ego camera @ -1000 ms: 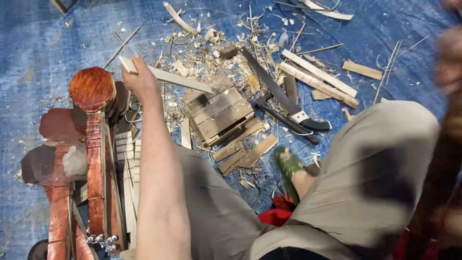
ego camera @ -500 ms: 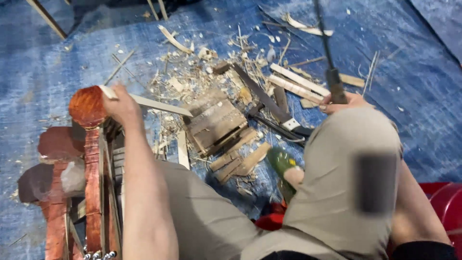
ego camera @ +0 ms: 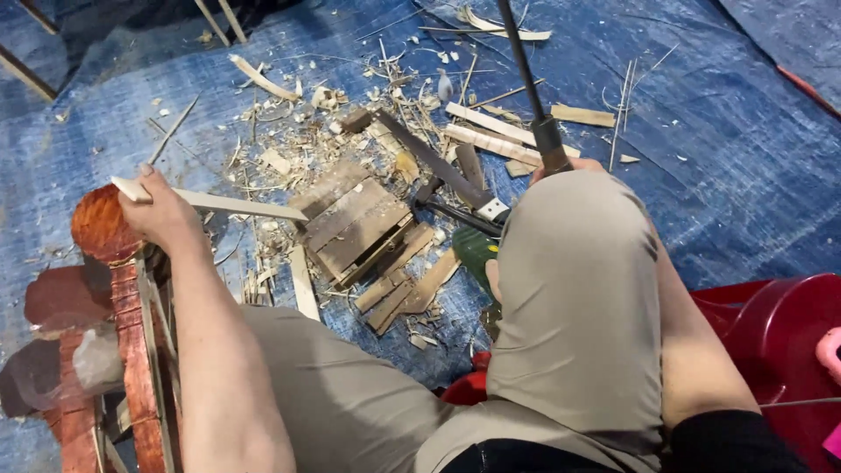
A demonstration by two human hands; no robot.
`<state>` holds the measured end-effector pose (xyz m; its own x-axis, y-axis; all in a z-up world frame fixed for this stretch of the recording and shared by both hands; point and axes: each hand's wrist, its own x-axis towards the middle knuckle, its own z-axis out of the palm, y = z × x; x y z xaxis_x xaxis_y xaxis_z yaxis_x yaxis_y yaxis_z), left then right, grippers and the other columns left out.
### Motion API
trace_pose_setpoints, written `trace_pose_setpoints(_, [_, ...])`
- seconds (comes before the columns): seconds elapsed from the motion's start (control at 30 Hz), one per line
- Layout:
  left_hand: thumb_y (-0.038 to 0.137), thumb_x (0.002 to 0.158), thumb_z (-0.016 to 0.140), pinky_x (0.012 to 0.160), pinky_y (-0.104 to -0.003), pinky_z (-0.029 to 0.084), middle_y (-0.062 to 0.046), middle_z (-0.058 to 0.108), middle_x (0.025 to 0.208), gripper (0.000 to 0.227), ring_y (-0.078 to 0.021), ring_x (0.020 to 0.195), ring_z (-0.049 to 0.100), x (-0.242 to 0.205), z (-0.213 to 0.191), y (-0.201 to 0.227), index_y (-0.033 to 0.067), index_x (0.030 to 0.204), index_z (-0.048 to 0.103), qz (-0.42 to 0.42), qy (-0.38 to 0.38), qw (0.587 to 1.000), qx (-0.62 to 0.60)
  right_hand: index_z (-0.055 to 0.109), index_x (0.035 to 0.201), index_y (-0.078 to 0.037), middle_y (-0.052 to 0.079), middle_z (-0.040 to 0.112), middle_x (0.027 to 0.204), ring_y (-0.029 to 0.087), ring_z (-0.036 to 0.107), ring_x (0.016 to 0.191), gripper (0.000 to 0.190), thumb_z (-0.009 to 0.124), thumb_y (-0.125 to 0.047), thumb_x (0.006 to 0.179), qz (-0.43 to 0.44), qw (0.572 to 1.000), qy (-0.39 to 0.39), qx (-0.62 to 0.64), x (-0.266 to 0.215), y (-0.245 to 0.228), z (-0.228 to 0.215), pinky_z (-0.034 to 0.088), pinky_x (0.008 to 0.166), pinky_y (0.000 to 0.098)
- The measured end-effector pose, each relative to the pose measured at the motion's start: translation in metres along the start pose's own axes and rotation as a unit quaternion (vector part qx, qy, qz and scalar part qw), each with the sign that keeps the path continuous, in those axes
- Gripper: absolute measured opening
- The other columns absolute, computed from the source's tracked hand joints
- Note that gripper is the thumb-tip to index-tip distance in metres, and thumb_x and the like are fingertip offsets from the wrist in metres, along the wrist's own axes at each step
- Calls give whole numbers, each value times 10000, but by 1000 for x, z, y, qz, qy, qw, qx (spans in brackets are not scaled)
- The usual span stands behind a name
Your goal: Carving and shaping wood pieces using a saw and a knife on a floor workspace.
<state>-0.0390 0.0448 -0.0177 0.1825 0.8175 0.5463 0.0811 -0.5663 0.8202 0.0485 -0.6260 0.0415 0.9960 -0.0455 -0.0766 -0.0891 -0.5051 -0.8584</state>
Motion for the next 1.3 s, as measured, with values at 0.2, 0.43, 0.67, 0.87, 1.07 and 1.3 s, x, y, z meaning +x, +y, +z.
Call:
trace_pose_setpoints(0.2, [427, 1004, 638, 691, -394, 554, -135, 711, 881, 397, -257, 739, 693, 9, -11, -16, 31, 1012, 667, -15, 17, 1000, 17, 739, 1025, -229, -21, 633, 804, 84, 564, 694, 193, 847, -249, 866, -28, 1000, 1, -11, -2, -35, 18, 427, 604, 253])
trace_pose_setpoints(0.43, [426, 988, 619, 675, -335, 548, -57, 684, 839, 336, -175, 729, 673, 8, -21, -22, 91, 976, 648, -83, 6, 996, 11, 732, 1024, -270, -32, 640, 815, 71, 578, 685, 200, 868, -296, 879, -54, 998, 30, -18, -7, -67, 14, 439, 576, 241])
trace_pose_setpoints(0.67, [498, 878, 829, 781, -384, 587, -102, 740, 877, 405, -242, 851, 729, 6, -47, -41, 125, 990, 721, -71, 121, 989, -44, 726, 1023, -311, -44, 647, 825, 58, 592, 676, 211, 889, -344, 893, -95, 994, 37, -32, 26, -79, 29, 450, 549, 229])
trace_pose_setpoints(0.87, [483, 937, 803, 776, -431, 551, -204, 689, 857, 446, -354, 856, 693, 2, -113, -37, 50, 965, 702, -32, 138, 990, 23, 574, 1259, -63, 110, 598, 811, 173, 613, 579, 297, 780, -177, 1079, -155, 981, -108, 46, 74, -83, 43, 557, 454, 339])
trace_pose_setpoints(1.07, [475, 920, 822, 737, -399, 516, -144, 635, 816, 388, -308, 801, 644, 5, -143, -40, 107, 926, 701, -70, 148, 984, 63, 609, 1066, 10, 190, 573, 575, 293, 601, 409, 221, 722, -88, 904, -68, 976, -205, 20, 84, -62, 186, 502, 316, 420])
trace_pose_setpoints(1.3, [375, 937, 821, 658, -272, 459, -59, 605, 742, 324, -157, 726, 560, 5, -125, -11, 86, 891, 681, -92, 106, 990, -25, 633, 906, 52, 174, 571, 525, 250, 577, 370, 161, 708, 5, 772, 28, 958, -285, 13, 83, 24, 301, 482, 277, 357])
